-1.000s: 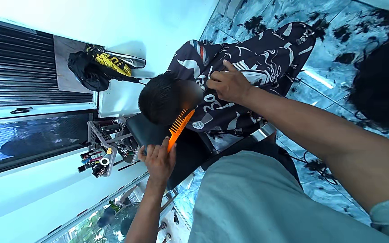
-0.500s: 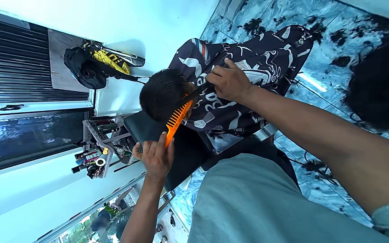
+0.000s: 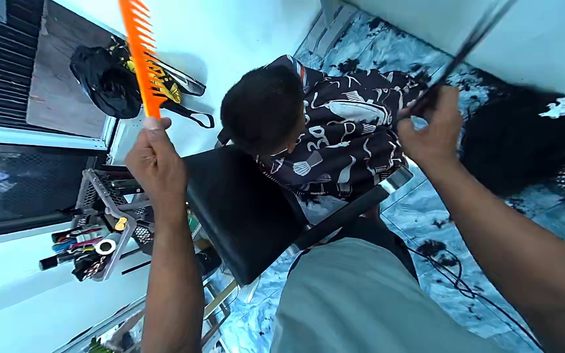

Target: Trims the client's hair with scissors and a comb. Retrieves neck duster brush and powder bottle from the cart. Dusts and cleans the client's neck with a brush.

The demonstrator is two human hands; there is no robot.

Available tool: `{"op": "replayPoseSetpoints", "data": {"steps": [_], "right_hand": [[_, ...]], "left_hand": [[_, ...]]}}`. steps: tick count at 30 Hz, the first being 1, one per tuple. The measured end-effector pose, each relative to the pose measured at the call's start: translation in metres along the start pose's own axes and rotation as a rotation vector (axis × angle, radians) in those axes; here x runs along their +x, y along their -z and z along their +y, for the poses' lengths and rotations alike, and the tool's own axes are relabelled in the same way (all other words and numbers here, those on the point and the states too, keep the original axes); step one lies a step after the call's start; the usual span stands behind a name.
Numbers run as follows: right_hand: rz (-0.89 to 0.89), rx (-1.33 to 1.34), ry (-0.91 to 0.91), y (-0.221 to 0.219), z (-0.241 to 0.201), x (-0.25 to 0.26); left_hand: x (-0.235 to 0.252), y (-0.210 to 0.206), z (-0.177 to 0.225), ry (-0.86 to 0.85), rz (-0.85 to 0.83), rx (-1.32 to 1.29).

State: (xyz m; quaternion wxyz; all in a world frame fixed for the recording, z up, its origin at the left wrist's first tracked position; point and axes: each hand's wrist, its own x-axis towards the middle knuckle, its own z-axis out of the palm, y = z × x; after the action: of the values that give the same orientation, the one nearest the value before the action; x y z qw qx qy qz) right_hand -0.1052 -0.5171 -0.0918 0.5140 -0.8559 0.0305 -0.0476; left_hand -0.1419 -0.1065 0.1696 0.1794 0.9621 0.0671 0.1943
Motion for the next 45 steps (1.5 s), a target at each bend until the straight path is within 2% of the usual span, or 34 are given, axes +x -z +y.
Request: {"op": "replayPoseSetpoints", "data": {"steps": [2, 5, 7, 10, 14, 18, 20, 22, 23, 24, 26, 29, 32, 36, 39, 41, 43, 45], "right_hand": [[0.104, -0.011, -0.029, 0.012, 0.004, -0.03], [0.222, -0.07, -0.111, 0.012, 0.001, -0.087], [0.263, -0.12, -0.183, 0.004, -0.016, -0.132], [0.289, -0.144, -0.266, -0.02, -0.041, -0.187], [0.31, -0.155, -0.241, -0.046, -0.065, -0.237], [0.348, -0.118, -0.18, -0.062, -0.053, -0.25], [0.37, -0.057, -0.2, -0.072, -0.049, -0.254], [0.399, 0.031, -0.229, -0.08, -0.052, -0.253], [0.407, 0.089, -0.25, -0.083, -0.056, -0.253], [0.417, 0.151, -0.266, -0.086, -0.059, -0.253], [0.423, 0.281, -0.28, -0.088, -0.066, -0.255], [0.388, 0.406, -0.229, -0.092, -0.077, -0.261], [0.399, 0.398, -0.209, -0.102, -0.097, -0.27], [0.45, 0.227, -0.298, -0.123, -0.142, -0.284], [0.494, 0.175, -0.367, -0.152, -0.172, -0.309], [0.542, 0.246, -0.416, -0.176, -0.193, -0.334], [0.617, 0.326, -0.479, -0.196, -0.217, -0.345], [0.655, 0.368, -0.494, -0.21, -0.241, -0.343]], "left_hand": [[-0.024, 0.011, -0.018, -0.153, -0.043, 0.024], [-0.071, 0.016, -0.054, -0.431, -0.203, 0.085], [-0.098, 0.008, -0.075, -0.577, -0.282, 0.1], [-0.105, -0.016, -0.089, -0.817, -0.32, 0.089], [-0.056, -0.026, -0.066, -1.089, -0.331, 0.15], [0.029, -0.013, -0.025, -1.231, -0.378, 0.252], [0.067, -0.011, -0.01, -1.087, -0.415, 0.287], [0.099, -0.009, -0.004, -0.688, -0.456, 0.276], [0.111, -0.008, -0.007, -0.472, -0.452, 0.194], [0.119, -0.009, -0.016, -0.327, -0.411, 0.07], [0.116, -0.01, -0.043, -0.243, -0.315, -0.221], [0.064, 0.006, -0.104, -0.134, -0.213, -0.514], [-0.008, 0.017, -0.197, 0.1, -0.174, -0.633], [-0.098, 0.029, -0.327, 0.435, -0.102, -0.713], [-0.123, 0.041, -0.398, 0.548, -0.032, -0.802], [-0.124, 0.049, -0.419, 0.525, -0.071, -0.846], [-0.117, 0.052, -0.416, 0.397, -0.158, -0.854], [-0.107, 0.048, -0.395, 0.168, -0.286, -0.862]]}}
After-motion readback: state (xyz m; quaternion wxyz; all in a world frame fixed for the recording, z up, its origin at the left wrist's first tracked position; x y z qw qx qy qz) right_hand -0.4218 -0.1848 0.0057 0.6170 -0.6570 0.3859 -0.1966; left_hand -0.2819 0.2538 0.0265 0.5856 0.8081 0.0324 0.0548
